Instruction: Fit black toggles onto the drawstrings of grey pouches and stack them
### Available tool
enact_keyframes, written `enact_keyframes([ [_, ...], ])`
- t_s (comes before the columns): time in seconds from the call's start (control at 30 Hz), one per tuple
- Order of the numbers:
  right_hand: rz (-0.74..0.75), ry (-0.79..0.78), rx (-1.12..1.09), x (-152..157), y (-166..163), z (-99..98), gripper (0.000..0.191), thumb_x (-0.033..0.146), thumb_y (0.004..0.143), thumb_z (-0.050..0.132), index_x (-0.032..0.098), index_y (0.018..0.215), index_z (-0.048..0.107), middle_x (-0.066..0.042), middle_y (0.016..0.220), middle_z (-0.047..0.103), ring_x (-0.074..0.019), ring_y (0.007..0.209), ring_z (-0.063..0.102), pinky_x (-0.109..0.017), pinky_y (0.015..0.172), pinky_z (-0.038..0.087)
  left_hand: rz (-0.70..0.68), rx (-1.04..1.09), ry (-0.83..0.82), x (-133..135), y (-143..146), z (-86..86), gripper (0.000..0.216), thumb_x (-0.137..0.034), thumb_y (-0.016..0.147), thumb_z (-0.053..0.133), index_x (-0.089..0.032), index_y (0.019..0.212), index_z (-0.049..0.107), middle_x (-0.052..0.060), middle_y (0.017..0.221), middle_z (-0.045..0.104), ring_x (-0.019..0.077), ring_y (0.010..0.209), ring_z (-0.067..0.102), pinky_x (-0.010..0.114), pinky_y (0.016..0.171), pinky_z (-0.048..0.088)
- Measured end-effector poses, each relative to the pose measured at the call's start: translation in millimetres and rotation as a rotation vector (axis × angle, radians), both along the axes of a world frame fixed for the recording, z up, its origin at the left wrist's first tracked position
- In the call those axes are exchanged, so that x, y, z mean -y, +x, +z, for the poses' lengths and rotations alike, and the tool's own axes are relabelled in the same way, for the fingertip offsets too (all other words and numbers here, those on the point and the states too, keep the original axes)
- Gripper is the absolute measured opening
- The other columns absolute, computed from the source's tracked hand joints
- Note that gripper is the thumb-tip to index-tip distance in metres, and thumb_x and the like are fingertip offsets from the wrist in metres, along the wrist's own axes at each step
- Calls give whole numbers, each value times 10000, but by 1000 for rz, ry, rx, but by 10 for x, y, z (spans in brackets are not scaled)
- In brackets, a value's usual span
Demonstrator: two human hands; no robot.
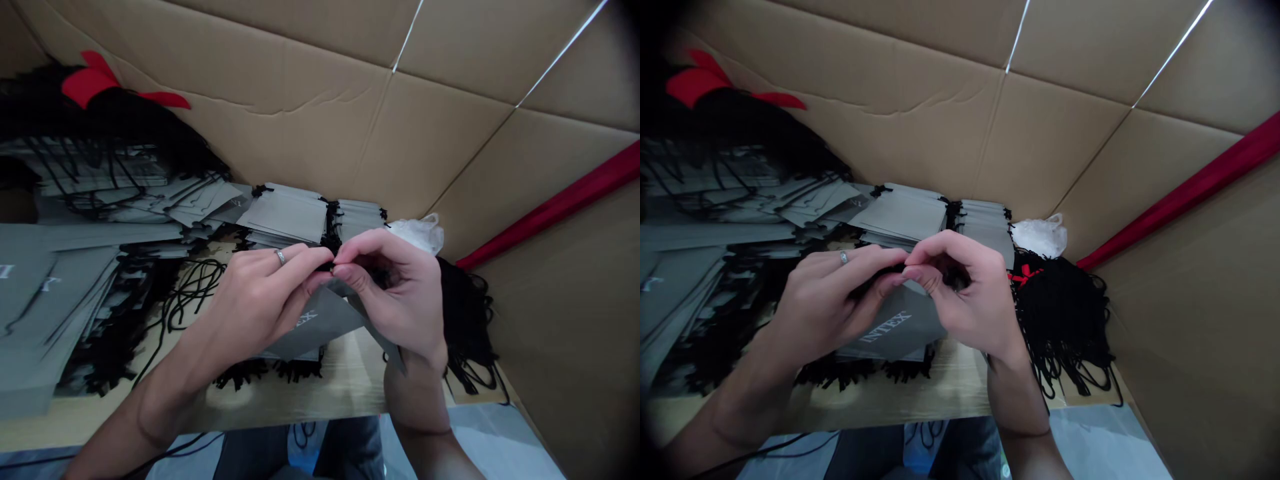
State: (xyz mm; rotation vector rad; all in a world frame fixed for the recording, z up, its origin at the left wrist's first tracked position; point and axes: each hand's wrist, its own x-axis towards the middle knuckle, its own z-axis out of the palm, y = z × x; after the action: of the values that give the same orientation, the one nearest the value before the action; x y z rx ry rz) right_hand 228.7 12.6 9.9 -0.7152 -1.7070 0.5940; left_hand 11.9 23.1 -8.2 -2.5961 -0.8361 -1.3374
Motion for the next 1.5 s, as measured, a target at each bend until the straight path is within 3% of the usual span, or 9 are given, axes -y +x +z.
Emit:
enact_keyframes([
  [0.13,-22,-6,6,-11,-24,-26,139,222,976,917,228,964,779,9,871,764,-140,752,681,-245,637,561,-5,-34,13,-2,7,-18,62,-199,1165,578,-220,1187,633,-17,898,738,126,657,602,302,620,408],
  [0.4,4,-59,-102,31,-109,-29,208,18,933,769,222,922,729,18,857,737,-124,760,676,-220,677,574,-117,34,-93,25,1,30,106,-186,1139,603,-251,1058,621,-26,854,720,112,637,558,268,588,414],
  [0.5,-29,-78,-108,43,-142,-9,173,88,952,814,222,900,718,12,830,721,-132,735,653,-236,647,557,-133,64,-121,30,3,46,107,-201,1143,596,-255,1065,643,-21,861,734,115,644,587,266,596,438],
  [0.67,-85,-34,-106,37,-102,21,169,294,1028,864,228,926,748,2,845,737,-141,735,652,-254,637,544,-113,60,-271,19,-26,104,156,-305,1175,593,-217,1274,677,-4,922,780,124,725,694,258,675,507],
  [0.87,-56,-61,-20,22,-9,41,282,448,949,962,232,1007,790,12,842,744,-135,703,653,-247,583,501,-142,52,-242,-11,-27,113,196,-154,1142,577,-190,958,631,-40,773,565,99,645,497,260,592,360],
  [1.0,-124,-47,52,18,-20,17,414,565,939,943,215,872,732,46,703,644,-107,595,541,-256,533,417,-163,36,-249,-2,-12,102,202,-133,1141,562,-193,960,631,-40,773,523,102,628,441,275,574,326],
  [1.1,-121,-30,97,21,-53,-11,558,565,1019,859,205,697,579,74,597,433,-87,549,358,-276,502,290,-165,15,-209,5,-11,90,210,-129,1144,552,-197,962,632,-37,773,506,107,626,411,293,566,301],
  [1.2,-123,-43,79,32,-90,-19,655,519,1078,797,205,634,432,65,611,328,-90,571,284,-291,503,233,-141,-5,-124,3,-5,69,189,-122,1137,552,-198,978,621,-31,791,513,116,645,403,316,578,299],
  [1.5,-73,-85,-55,-1,-135,-11,633,463,1137,716,199,627,451,51,601,358,-91,570,297,-288,502,240,-198,50,-120,-2,-18,74,241,-67,1090,583,-220,907,551,-51,749,436,108,630,371,323,577,308],
])
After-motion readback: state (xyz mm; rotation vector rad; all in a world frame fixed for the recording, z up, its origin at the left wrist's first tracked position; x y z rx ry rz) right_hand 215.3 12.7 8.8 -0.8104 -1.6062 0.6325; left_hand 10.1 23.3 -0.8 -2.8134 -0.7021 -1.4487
